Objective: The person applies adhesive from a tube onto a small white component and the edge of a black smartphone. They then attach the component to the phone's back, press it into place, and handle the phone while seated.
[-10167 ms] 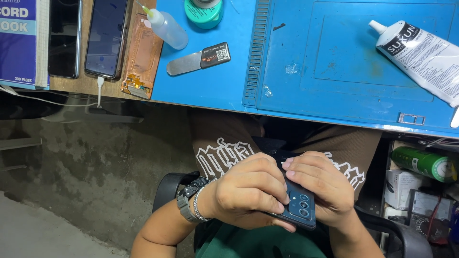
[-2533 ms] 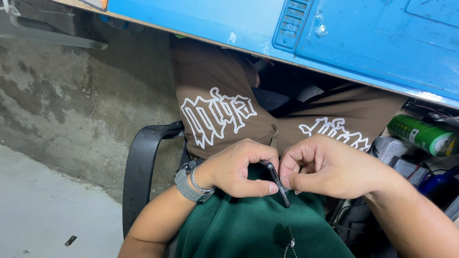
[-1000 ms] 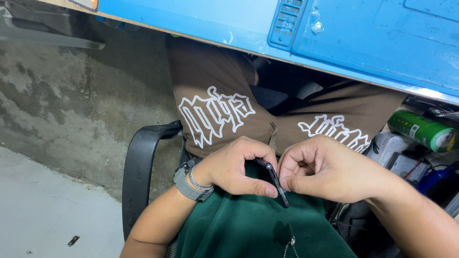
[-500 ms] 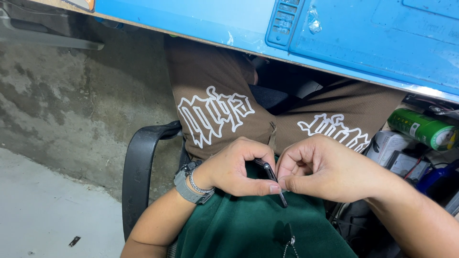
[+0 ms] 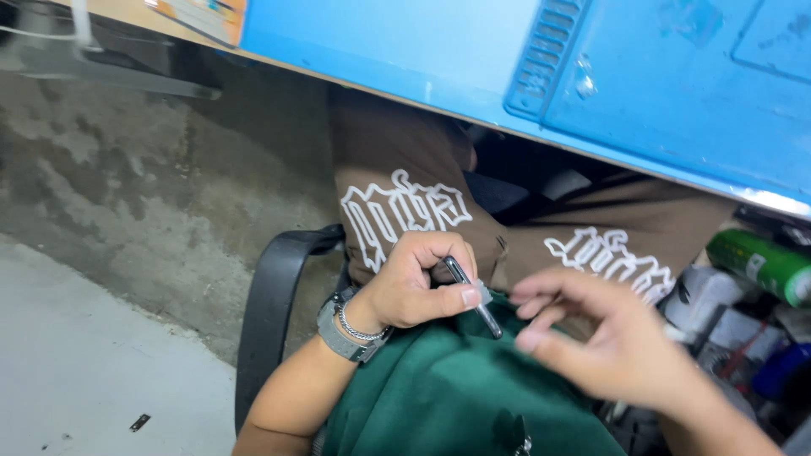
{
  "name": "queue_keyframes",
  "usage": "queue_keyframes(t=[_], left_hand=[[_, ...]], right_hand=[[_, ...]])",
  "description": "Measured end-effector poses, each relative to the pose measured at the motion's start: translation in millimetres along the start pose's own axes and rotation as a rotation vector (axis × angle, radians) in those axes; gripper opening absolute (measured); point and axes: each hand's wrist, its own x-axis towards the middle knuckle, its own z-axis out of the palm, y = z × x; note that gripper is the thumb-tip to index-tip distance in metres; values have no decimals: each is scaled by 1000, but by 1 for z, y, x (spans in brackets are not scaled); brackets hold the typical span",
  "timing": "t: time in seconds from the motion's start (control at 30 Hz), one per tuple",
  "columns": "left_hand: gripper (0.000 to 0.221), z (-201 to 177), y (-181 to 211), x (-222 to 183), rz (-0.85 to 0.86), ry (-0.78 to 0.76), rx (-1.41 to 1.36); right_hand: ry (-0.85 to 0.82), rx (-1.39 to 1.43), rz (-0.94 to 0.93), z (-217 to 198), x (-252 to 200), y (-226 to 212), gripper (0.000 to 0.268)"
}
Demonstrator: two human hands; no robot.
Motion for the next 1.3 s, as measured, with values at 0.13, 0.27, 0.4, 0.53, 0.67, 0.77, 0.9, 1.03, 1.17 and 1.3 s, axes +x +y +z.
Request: queue_keyframes(t=[0.13, 0.27, 0.4, 0.53, 0.67, 0.77, 0.9, 1.03, 1.17, 1.3], left_hand=[[17, 2, 22, 3, 116, 169, 8], [14, 15, 45, 5, 346, 224, 159], [26, 18, 78, 3, 402, 204, 231], [20, 20, 97, 5, 465, 163, 312], [22, 17, 94, 8, 538, 115, 354], [25, 17, 93, 8, 542, 117, 333], [29, 16, 97, 7, 529, 110, 323], [28, 12, 108, 11, 407, 73, 356], [29, 0, 125, 24, 150, 123, 616], [22, -8, 109, 48, -8, 268, 524]], right_hand=[[174, -294, -430, 60, 5, 9, 48], [499, -246, -842, 83, 26, 5, 17], [510, -279, -946, 76, 24, -23, 29], [510, -349, -1037, 69, 24, -40, 23], [561, -351, -1082, 69, 21, -51, 14], [574, -371, -1074, 68, 20, -51, 14], [560, -400, -1079, 63, 21, -45, 13], [478, -391, -868, 57, 23, -18, 23], [319, -147, -402, 39, 28, -16, 26], [-61, 650, -296, 22, 27, -35, 18]])
